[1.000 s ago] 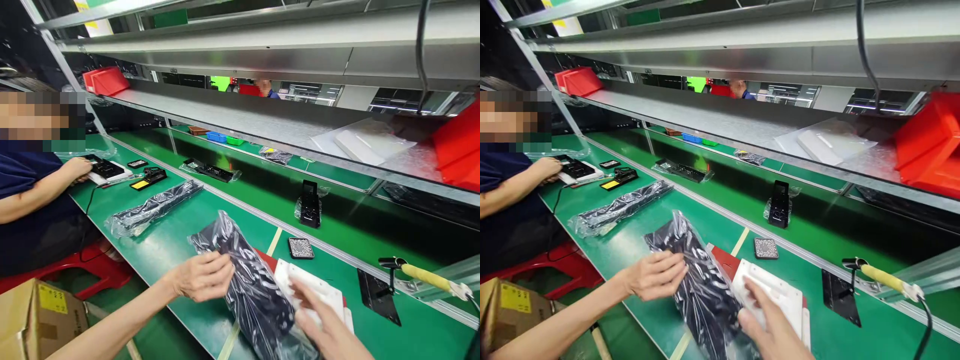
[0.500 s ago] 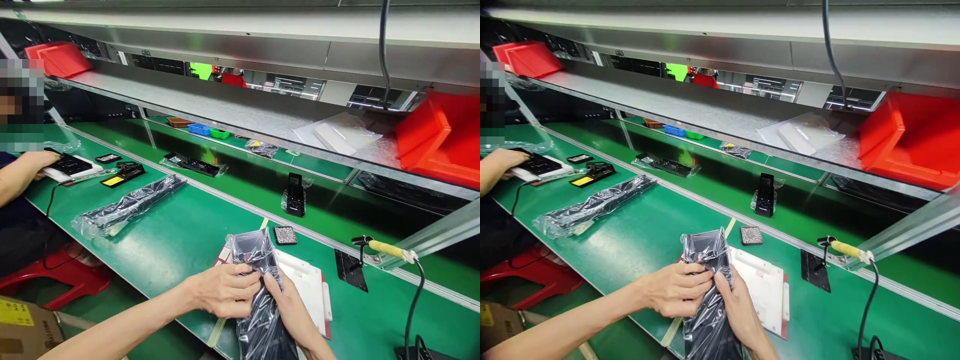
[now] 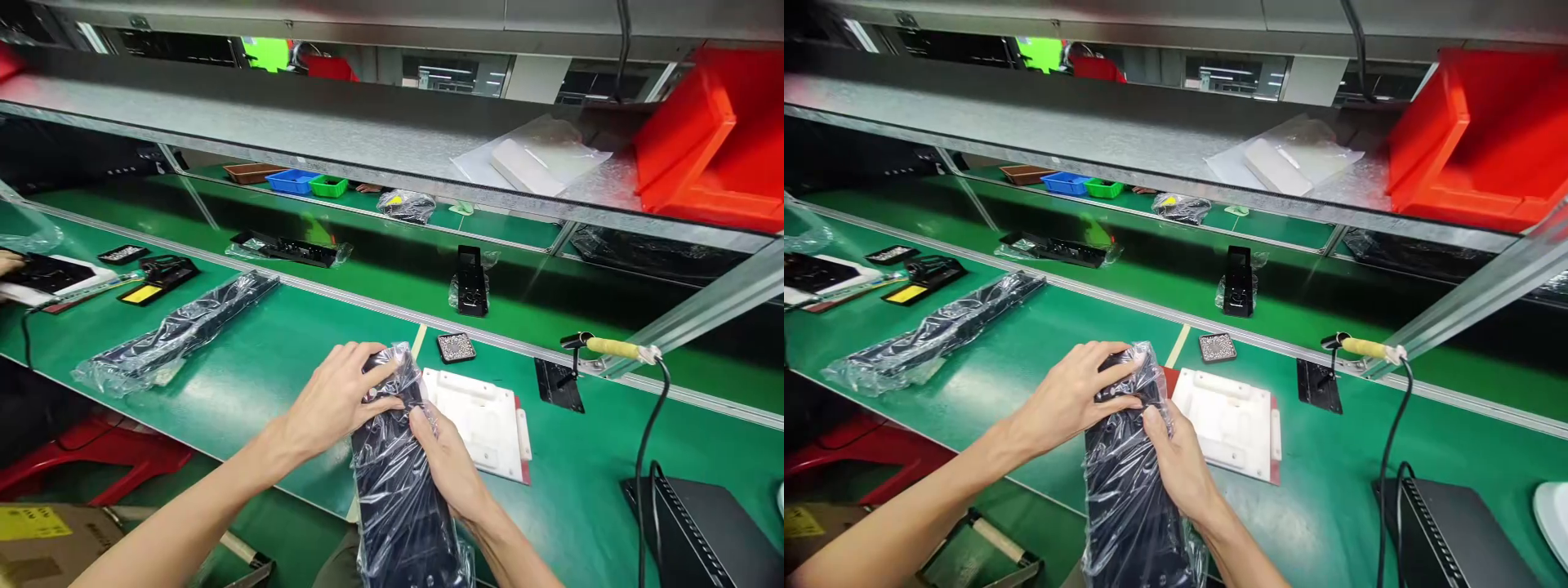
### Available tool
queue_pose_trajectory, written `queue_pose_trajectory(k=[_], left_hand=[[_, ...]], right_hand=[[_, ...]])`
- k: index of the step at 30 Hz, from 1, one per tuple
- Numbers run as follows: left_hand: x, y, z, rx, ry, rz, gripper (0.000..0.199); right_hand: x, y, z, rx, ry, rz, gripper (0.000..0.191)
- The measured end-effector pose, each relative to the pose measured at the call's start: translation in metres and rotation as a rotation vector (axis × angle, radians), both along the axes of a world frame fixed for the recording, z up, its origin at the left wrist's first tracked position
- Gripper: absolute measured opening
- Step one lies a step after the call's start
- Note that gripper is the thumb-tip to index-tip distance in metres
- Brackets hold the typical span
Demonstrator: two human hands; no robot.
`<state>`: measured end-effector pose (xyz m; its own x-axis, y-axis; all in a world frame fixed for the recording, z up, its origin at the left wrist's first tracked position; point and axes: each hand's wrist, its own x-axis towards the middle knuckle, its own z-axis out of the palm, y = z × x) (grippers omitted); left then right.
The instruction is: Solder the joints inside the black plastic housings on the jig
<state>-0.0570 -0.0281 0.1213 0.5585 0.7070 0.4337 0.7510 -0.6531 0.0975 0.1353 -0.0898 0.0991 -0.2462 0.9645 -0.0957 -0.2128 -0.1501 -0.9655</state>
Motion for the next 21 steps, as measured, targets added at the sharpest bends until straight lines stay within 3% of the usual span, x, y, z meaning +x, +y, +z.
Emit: queue_pose_trajectory(k=[3, 8, 10, 13, 17, 19, 21], left_hand=[[0.007, -0.004, -0.006, 0.142, -0.126, -0.036, 0.034], [0.017, -0.017, -0.013, 0.348, -0.318, -0.203, 0.042], [0.017, -0.017, -0.012, 0.349, -0.401, -0.272, 0.033], [0.014, -0.013, -0.007, 0.238, -0.589, -0.204, 0.016], [0.01, -0.007, -0.008, -0.033, -0.832, 0.036, 0.015], [0.012, -0.011, -0.017, -0.265, -1.06, 0.082, 0.042], [0.019, -0.022, -0.026, -0.523, -1.225, 0.034, 0.072]], right_hand=[[0.001, 0.0, 0.0, 0.024, -0.001, -0.063, 0.053], [0.004, -0.006, -0.011, 0.02, -0.052, -0.131, 0.056], [0.004, -0.009, -0.015, -0.004, -0.051, -0.138, 0.058], [0.003, -0.013, -0.016, -0.037, -0.012, -0.104, 0.059], [0.001, -0.015, -0.012, -0.055, 0.039, -0.119, 0.058], [0.0, -0.013, -0.01, -0.065, 0.035, -0.154, 0.057], [-0.002, -0.009, -0.008, -0.063, 0.023, -0.172, 0.055]])
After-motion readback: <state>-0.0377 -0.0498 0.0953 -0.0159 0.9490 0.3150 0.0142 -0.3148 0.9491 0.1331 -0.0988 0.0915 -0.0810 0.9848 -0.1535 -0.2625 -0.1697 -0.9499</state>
